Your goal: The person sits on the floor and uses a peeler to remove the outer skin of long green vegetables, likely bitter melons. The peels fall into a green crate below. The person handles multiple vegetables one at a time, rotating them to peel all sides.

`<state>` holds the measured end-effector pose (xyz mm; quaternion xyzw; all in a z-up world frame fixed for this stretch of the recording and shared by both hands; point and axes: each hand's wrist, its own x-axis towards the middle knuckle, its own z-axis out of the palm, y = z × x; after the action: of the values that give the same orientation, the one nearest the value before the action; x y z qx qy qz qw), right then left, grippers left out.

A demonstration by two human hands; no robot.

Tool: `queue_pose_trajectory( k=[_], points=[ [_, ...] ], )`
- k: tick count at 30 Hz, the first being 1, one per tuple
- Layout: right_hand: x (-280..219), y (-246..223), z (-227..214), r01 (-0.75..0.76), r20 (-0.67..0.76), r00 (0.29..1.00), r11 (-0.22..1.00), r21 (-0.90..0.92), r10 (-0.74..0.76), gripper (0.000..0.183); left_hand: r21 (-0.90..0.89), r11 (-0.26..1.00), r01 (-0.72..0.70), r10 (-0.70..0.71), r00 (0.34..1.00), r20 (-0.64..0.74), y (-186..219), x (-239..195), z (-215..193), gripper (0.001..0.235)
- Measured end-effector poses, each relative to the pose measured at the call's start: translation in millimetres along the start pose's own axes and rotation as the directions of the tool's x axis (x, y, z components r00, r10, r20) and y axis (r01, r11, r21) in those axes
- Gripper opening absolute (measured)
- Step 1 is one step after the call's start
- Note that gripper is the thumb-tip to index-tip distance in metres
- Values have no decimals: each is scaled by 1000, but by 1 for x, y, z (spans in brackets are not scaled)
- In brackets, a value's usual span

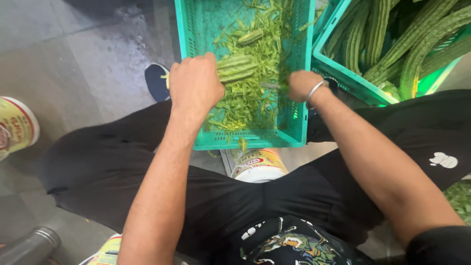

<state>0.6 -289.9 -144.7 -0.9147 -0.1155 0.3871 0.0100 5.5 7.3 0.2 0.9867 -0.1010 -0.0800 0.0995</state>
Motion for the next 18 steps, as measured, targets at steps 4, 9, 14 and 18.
queue_pose_trajectory(
  k=[4, 9, 14, 18],
  points=[
    [-1, -16, 42, 89, 27, 996, 949, -303, -84, 27, -5, 1000, -16, 16, 1000, 5, 4, 1, 5, 18],
    [-19, -39, 8, 65, -50, 995, 963, -262, -80, 28, 41, 997, -67, 66, 997, 46, 9, -2, 18, 23],
    [-58, -62, -85, 510, -481, 786, 847, 149, -388, 80, 158, 978, -134, 127, 990, 54, 18, -5, 32, 24],
    [-82, -90, -107, 536, -461, 773, 838, 105, -436, 64, 113, 960, -254, 252, 967, 34, 31, -10, 38, 25]
  ],
)
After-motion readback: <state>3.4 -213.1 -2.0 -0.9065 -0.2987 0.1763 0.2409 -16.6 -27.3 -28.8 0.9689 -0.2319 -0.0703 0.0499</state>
